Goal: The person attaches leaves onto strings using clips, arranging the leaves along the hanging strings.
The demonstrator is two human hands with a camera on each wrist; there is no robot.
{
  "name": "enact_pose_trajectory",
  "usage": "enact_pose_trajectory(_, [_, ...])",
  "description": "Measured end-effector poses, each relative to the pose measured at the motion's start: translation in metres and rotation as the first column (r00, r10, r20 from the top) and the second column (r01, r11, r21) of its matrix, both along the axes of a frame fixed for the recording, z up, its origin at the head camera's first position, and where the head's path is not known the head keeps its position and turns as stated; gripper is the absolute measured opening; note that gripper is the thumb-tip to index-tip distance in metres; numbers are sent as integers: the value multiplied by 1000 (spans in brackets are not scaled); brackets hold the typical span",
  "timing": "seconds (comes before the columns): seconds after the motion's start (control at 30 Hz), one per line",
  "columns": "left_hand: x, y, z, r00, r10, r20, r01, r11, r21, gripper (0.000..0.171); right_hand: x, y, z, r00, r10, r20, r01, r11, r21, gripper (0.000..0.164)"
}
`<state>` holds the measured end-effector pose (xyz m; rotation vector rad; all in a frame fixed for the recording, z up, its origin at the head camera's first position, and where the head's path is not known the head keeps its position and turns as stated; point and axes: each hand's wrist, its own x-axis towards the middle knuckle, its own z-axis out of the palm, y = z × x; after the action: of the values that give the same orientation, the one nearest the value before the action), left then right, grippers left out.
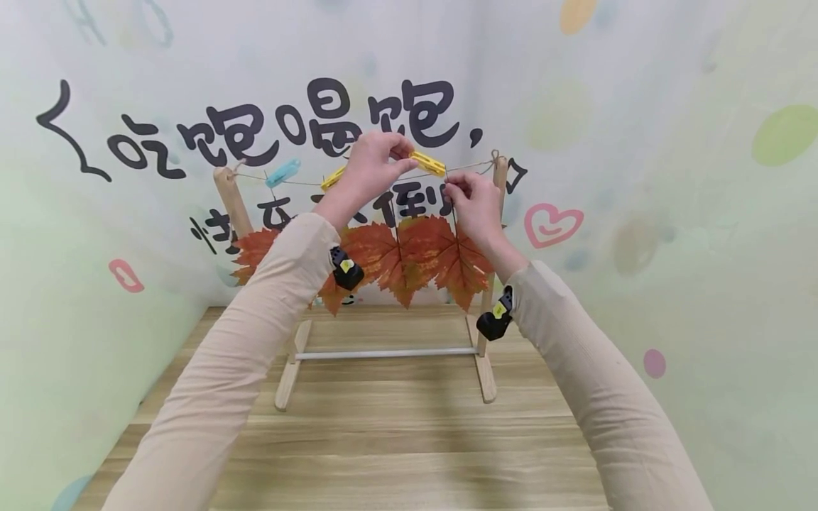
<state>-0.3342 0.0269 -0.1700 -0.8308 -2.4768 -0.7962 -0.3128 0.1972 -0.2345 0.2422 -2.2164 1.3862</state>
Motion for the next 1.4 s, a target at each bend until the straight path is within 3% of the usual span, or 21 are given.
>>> enact_pose_trajectory(1.0, [-1,7,-6,999,13,-49,-13,1000,4,21,-1,-2,-1,1000,-20,-14,20,1000,4,19])
enact_pose_trajectory(1.4, [-4,6,-6,1000,-1,10,1,1000,-4,24,-1,-2,-3,1000,-15,-6,15,1000,3,19])
